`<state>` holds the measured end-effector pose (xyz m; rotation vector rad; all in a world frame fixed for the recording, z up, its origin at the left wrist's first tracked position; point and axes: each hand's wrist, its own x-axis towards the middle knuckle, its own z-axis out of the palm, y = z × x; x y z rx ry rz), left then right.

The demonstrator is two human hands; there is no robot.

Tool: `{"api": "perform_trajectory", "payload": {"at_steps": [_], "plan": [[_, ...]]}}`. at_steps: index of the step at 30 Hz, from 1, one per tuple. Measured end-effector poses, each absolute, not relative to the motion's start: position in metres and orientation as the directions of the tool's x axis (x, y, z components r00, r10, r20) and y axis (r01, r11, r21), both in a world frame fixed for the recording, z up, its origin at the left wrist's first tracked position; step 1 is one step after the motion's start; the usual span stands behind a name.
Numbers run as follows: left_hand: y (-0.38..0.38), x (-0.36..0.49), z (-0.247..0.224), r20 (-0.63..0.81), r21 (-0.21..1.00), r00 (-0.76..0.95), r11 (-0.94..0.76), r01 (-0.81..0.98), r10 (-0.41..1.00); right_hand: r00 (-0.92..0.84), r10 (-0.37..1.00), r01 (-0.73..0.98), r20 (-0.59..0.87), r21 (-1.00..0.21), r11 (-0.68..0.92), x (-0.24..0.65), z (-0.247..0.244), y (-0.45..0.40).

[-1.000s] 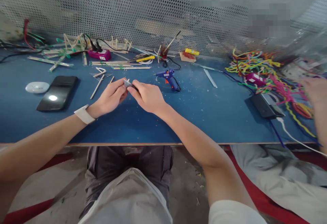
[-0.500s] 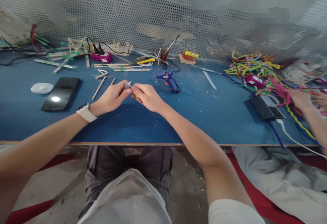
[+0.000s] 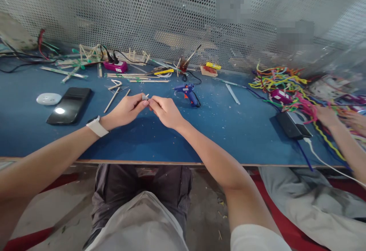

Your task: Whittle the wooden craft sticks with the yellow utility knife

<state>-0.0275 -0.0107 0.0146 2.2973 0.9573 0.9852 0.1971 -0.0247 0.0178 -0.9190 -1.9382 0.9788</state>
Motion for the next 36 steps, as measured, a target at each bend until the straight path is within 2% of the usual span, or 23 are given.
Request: {"api": "perform_trajectory", "payload": {"at_steps": [9,17,36], "plan": [[-0.011,-0.024,0.010,0.487,0.634,0.419,-0.640,0.434,0.767,-0.413,0.869,0.217,0.272,-0.898,0.383,0.192,0.015,-0.024],[-0.015,-0.021,0.012,0.471,0.649,0.343,-0.583,0.489,0.813,-0.348,0.888,0.250,0.302,-0.883,0.399,0.187,0.014,-0.028],[-0.016,-0.021,0.012,0.503,0.648,0.288,-0.576,0.499,0.815,-0.297,0.897,0.269,0.327,-0.873,0.408,0.184,0.012,-0.031]]}}
